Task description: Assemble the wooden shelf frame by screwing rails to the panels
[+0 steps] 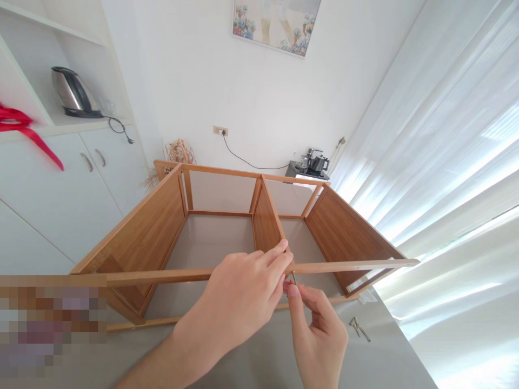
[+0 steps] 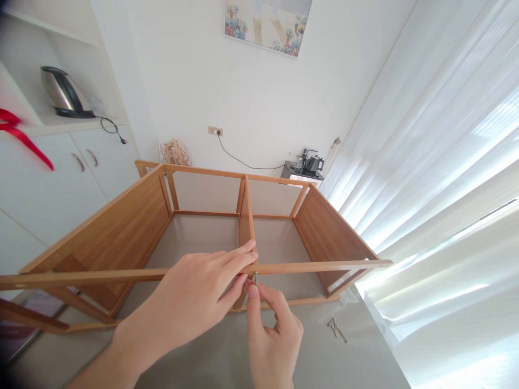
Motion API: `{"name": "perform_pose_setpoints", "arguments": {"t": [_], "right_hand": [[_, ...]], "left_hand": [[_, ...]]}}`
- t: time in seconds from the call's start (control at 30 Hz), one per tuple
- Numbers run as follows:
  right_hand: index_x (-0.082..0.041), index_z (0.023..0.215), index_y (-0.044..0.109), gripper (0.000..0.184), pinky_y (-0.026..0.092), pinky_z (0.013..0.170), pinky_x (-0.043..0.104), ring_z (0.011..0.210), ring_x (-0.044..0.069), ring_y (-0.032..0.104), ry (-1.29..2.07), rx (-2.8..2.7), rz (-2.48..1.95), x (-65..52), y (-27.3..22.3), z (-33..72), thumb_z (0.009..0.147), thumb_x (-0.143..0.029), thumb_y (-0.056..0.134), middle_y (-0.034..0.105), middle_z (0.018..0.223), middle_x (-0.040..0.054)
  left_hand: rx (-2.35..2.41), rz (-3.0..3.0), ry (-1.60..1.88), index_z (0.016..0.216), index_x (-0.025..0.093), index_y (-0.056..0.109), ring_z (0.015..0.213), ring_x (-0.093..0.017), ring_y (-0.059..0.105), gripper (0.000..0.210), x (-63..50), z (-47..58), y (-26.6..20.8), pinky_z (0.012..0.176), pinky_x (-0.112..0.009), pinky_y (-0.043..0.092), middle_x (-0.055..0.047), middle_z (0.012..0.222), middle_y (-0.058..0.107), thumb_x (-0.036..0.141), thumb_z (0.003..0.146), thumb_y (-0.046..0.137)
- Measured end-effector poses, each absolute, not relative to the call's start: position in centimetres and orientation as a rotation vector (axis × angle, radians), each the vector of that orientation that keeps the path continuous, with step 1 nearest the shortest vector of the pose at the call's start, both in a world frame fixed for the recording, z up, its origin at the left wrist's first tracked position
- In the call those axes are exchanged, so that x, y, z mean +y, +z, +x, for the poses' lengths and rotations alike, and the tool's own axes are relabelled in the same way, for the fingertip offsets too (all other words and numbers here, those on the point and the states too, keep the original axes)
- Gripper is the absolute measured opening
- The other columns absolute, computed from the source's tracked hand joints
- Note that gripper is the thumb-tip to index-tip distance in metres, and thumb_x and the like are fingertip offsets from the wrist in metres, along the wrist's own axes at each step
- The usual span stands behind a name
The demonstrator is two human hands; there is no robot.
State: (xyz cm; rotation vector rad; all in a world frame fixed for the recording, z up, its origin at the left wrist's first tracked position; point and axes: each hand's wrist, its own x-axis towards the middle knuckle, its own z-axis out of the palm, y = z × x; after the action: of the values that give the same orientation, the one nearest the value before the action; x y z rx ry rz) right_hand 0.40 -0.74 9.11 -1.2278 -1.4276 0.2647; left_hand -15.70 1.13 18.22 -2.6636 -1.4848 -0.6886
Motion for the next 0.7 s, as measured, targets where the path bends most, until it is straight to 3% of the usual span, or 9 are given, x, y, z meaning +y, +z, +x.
{"name": "perform_pose_setpoints", "arguments": {"t": [0.33,0.7], "right_hand": [[-0.021,0.09,0.072,0.011,0.054,0.064,0.019,0.063,0.012,0.069,0.002,-1.489,-1.254,-0.88,9.92,0.29,0.089,-0.03,0.067,0.074,0.079,-0.0001],[-0.021,0.091,0.072,0.012,0.055,0.063,0.017,0.067,0.013,0.072,0.083,-1.456,-1.278,-1.06,9.42,0.11,0.088,-0.033,0.068,0.076,0.081,0.0004]], "left_hand": [[-1.488,-2.668,-0.689,0.12,0.026,0.056,0.091,-0.018,0.072,0.026,1.04,-15.68,18.27,0.068,-0.031,0.054,0.004,0.146,0.054,0.02,0.098,0.045],[-1.463,-2.661,-0.677,0.123,0.025,0.057,0.094,-0.018,0.071,0.028,1.12,-15.77,18.2,0.068,-0.03,0.054,0.002,0.146,0.054,0.023,0.099,0.042]]}}
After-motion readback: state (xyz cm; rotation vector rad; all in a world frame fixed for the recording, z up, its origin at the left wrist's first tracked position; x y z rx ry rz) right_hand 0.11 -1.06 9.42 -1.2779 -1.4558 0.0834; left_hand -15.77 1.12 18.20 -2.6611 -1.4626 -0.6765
